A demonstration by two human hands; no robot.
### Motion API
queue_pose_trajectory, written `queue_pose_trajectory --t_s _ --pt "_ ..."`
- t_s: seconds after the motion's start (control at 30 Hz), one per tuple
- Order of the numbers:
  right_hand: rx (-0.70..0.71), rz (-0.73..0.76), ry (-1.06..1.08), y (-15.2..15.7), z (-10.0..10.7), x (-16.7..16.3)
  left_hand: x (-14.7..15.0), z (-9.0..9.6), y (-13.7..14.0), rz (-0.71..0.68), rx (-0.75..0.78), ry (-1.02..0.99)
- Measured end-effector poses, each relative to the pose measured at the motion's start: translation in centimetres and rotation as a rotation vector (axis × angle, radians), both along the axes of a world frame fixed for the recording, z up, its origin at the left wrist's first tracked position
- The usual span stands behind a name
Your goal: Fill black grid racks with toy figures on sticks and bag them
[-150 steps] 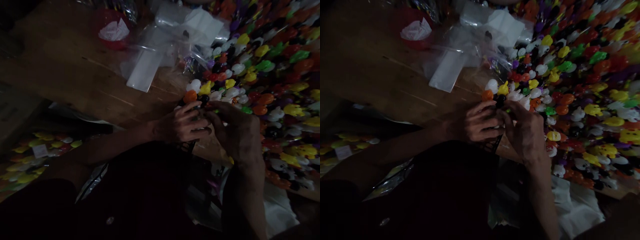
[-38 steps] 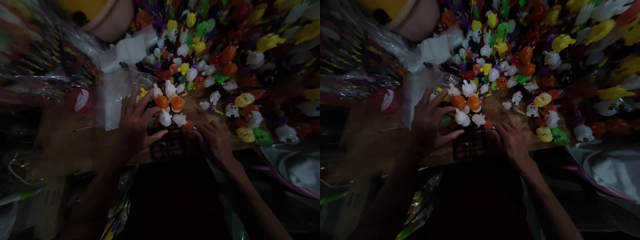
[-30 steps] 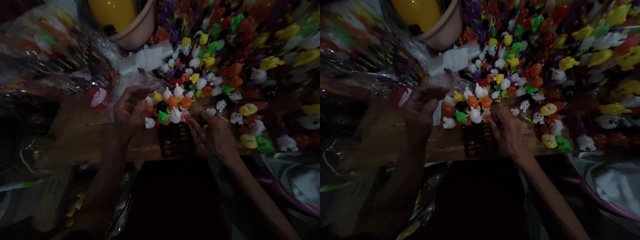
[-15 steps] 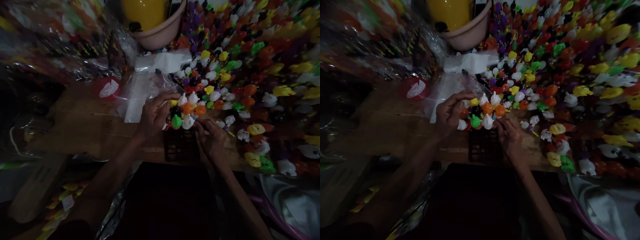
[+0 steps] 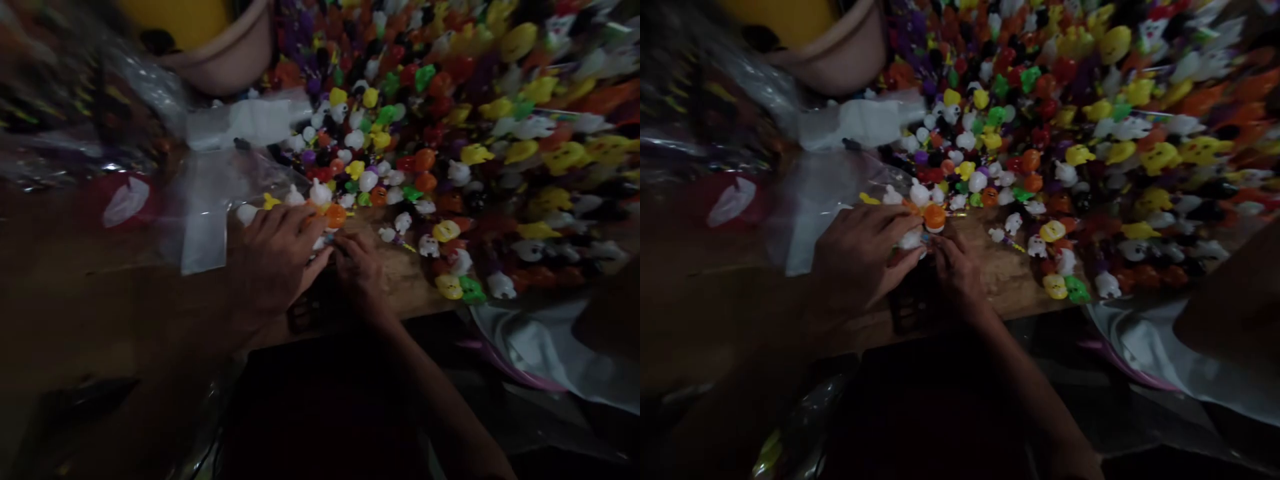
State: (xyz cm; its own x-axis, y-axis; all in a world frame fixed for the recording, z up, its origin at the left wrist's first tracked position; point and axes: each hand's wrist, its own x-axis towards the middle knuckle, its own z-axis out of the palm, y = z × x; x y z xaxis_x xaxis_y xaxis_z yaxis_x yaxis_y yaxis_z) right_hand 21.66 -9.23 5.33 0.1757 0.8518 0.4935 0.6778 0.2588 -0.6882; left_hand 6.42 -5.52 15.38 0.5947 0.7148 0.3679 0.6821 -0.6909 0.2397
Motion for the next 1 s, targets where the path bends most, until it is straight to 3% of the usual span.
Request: queue_pose_trajectory --t_s 0.27,0.47,0.6,0.7,0.77,0.87,1.0 --pt "-0.11 0.026 0.034 1.4 0.4 -0.1 2.1 -1.6 0.7 0.083 0.19 0.111" --pt "-0.12 0.086 -0.037 -1.6 0.5 0.2 2.9 -1.7 1.1 0.11 0.203 0.239" --pt "-0.086 -0.025 -0.202 -5.4 2.8 6.2 3.2 -1.5 0.8 0.116 0.089 0.162" --pt "-0.113 -0.322 -0.412 -6.6 5.7 13.4 3.2 -1.5 0.8 0.104 0.066 0.143" --pt "-0.224 -0.446 -0.621 -6.1 7.2 17.6 3.0 -1.6 1.0 0.105 0.065 0.141" --pt "-0.354 -0.427 -0.763 -4.2 7.6 21.3 2.8 -2.0 1.4 0.108 0.078 0.126" --pt "-0.441 -0.346 -0.834 -1.7 6.1 22.8 2.6 -1.6 1.5 0.078 0.068 0.139"
